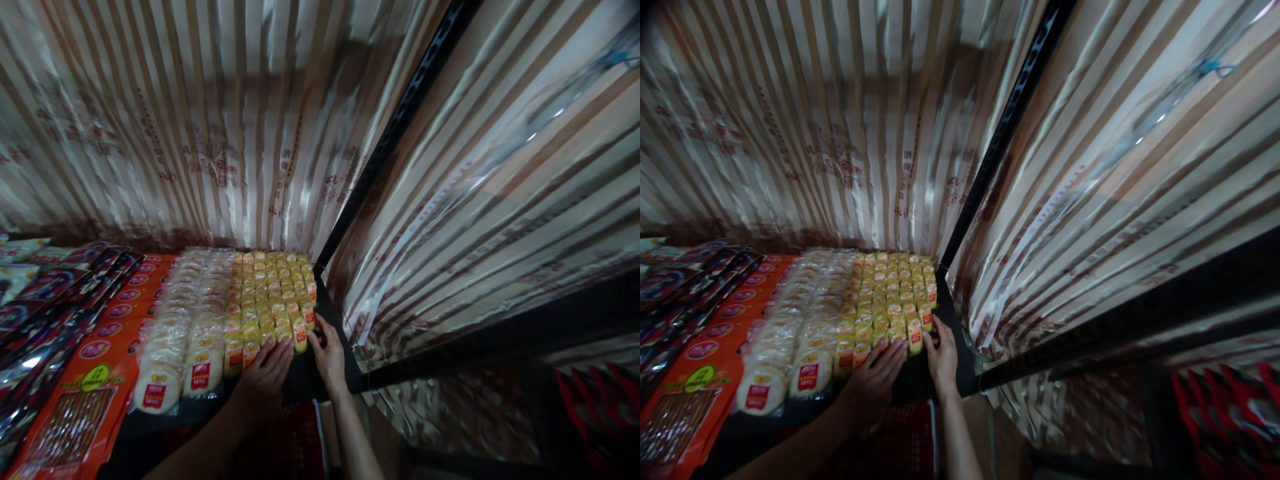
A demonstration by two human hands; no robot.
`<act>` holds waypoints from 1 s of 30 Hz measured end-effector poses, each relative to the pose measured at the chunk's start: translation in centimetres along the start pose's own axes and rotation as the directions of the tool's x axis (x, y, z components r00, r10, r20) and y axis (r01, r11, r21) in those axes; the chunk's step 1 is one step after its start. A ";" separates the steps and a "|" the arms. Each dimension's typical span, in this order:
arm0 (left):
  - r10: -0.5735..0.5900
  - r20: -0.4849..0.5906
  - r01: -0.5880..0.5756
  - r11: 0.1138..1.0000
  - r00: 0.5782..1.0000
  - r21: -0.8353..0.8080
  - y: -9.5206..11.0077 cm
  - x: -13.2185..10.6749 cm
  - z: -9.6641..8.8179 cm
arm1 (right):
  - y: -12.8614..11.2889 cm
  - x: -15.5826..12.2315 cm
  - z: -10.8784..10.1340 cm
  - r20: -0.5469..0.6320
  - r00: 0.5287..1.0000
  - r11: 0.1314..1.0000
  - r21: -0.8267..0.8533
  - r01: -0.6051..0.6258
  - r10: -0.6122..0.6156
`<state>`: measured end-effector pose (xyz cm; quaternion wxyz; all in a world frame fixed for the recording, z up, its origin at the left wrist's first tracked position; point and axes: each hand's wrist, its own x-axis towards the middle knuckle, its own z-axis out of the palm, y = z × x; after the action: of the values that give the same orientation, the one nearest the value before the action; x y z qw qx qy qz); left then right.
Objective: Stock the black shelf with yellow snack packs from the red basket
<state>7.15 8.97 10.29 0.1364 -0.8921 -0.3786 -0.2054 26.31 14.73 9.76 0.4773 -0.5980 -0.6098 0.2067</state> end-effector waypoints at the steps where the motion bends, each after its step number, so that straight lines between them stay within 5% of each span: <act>1: -0.001 -0.005 0.001 1.000 1.000 0.006 0.0 0.0 0.0 | 0.1 0.2 0.1 -0.006 1.000 1.000 0.017 -0.019 0.019; 15: 0.018 -0.028 -0.017 0.999 0.999 0.035 -0.1 0.0 0.0 | 0.4 1.7 1.8 -0.068 0.992 0.986 0.136 -0.099 0.109; 30: 0.005 0.000 -0.005 1.000 1.000 -0.003 0.0 -0.2 0.1 | -0.5 1.1 1.6 -0.050 0.998 0.997 -0.062 -0.035 0.032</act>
<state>7.03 8.90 10.11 0.1357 -0.8931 -0.3762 -0.2059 24.94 16.18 9.79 0.4695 -0.6277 -0.5940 0.1806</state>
